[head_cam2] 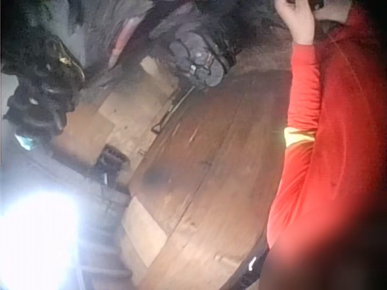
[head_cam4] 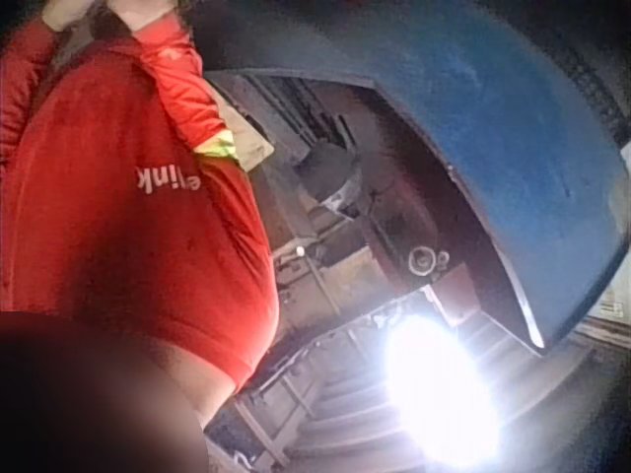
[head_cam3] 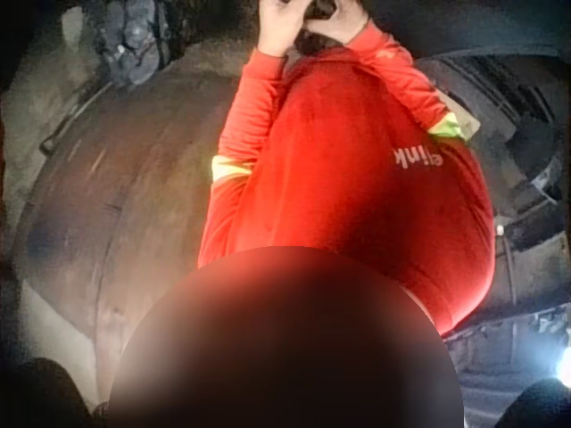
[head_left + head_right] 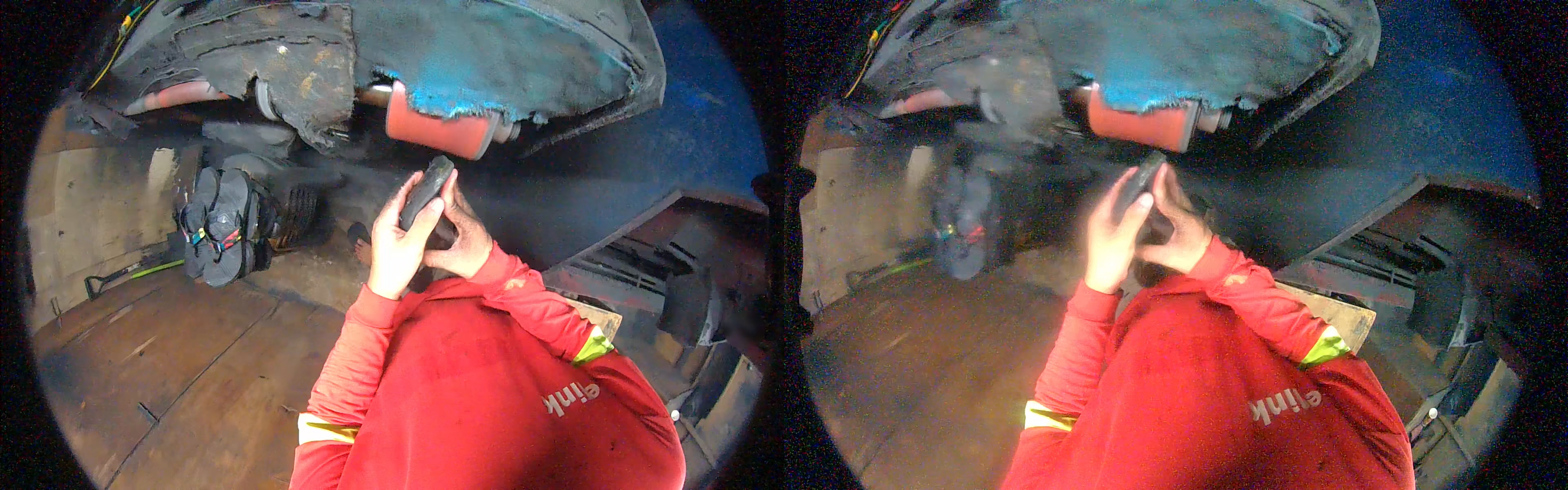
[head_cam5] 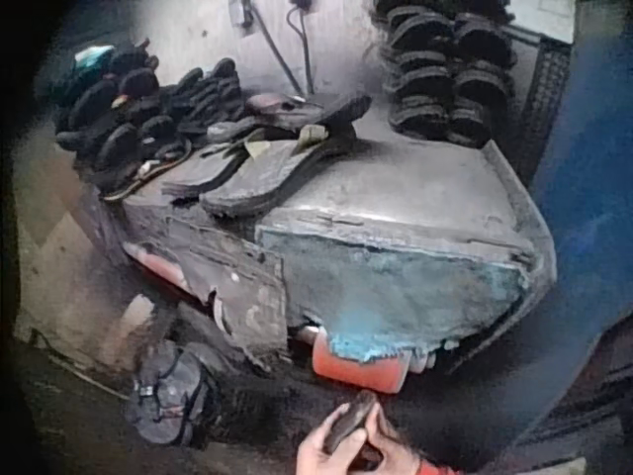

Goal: The person repeatedly presses the soles of flip-flops against a rotating sanding drum to smooth the surface. They handle the sandals one at a time, rotating them to sand different areas, then place them on a nearby stack.

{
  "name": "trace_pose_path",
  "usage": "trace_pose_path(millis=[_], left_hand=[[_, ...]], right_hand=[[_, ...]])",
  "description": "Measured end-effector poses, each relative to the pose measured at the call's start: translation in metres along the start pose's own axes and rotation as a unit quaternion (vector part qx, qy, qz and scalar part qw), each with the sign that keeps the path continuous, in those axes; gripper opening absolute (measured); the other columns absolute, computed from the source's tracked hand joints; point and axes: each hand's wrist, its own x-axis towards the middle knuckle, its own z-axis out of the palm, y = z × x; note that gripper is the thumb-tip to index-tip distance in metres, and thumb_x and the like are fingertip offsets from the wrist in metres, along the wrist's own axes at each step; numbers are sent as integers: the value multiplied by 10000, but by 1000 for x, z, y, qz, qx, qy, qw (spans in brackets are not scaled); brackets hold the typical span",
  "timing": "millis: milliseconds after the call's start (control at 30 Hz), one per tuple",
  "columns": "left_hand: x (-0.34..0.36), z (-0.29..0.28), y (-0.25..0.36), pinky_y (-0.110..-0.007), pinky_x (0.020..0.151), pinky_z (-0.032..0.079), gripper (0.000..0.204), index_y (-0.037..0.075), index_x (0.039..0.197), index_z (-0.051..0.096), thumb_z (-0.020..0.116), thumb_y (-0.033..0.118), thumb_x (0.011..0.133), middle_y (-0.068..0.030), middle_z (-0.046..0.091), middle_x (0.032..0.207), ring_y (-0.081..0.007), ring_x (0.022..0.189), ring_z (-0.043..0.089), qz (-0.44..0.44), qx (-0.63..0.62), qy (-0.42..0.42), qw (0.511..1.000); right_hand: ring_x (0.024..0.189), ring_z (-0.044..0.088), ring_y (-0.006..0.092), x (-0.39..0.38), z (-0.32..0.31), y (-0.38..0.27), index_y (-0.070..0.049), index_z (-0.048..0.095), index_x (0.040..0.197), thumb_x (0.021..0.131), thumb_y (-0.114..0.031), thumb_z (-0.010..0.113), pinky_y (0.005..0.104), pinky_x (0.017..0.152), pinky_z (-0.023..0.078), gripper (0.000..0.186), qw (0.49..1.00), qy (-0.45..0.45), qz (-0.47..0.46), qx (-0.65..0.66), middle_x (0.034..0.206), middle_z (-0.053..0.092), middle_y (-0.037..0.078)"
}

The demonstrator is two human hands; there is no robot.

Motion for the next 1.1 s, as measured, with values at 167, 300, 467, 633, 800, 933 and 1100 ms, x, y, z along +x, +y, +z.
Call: trace_pose_path(millis=[167, 300, 467, 633, 800, 933, 1100], left_hand=[[14, 7, 31, -361, 806, 556, 371, -33, 1171, 685, 715, 233, 915, -222, 722, 1012, -301, 940, 725, 104, 311, 42, 944], [21, 7, 40, -437, 631, 533, 301, -19, 950, 718, 709, 280, 914, -232, 689, 812, -383, 734, 695, 148, 430, 38, 890], [34, 15, 34, -490, 643, 544, 313, -19, 921, 683, 677, 293, 897, -268, 678, 800, -441, 744, 686, 113, 467, 13, 877], [33, 15, 28, -474, 679, 556, 348, -7, 1059, 702, 666, 305, 909, -264, 697, 847, -427, 786, 701, 102, 435, 21, 894], [22, 11, 20, -457, 701, 563, 349, 14, 1107, 697, 666, 303, 913, -245, 707, 870, -415, 806, 707, 101, 395, 35, 913], [17, 7, 23, -450, 707, 565, 357, 24, 1120, 694, 665, 318, 919, -232, 712, 892, -415, 825, 706, 181, 313, 48, 931], [40, 19, 29, -492, 681, 551, 380, 13, 899, 702, 636, 385, 933, -257, 690, 820, -443, 782, 685, 70, 450, 25, 890]], right_hand=[[1434, 322, 194, 2, 9, -14, -29, 100, 1602, 667, -64, 895, 363, 1194, 286, 1229, 892, -24, 198, 405, 1549, 351, 89], [1400, 377, 197, 2, 7, -12, -39, 203, 1577, 673, -43, 871, 356, 1178, 307, 1124, 932, -22, 131, 337, 1507, 421, 66], [1338, 455, 189, 11, -7, -3, -46, 354, 1520, 683, -147, 904, 345, 1140, 370, 1006, 924, -20, 143, 354, 1442, 511, 67], [1312, 474, 178, 10, -23, -5, -72, 229, 1582, 695, -52, 889, 341, 1120, 399, 1106, 931, -58, 154, 326, 1456, 491, 50], [1305, 476, 174, 7, -24, -6, -98, 155, 1604, 712, -35, 877, 357, 1120, 404, 1149, 939, -100, 148, 292, 1463, 478, 59], [1319, 464, 172, 0, -15, -11, -112, 143, 1609, 736, -27, 862, 367, 1123, 403, 1134, 904, -94, 171, 380, 1485, 450, 69], [1363, 428, 186, 18, -20, -10, -134, 157, 1610, 723, -50, 880, 372, 1146, 378, 1148, 906, -58, 171, 382, 1505, 431, 59]])
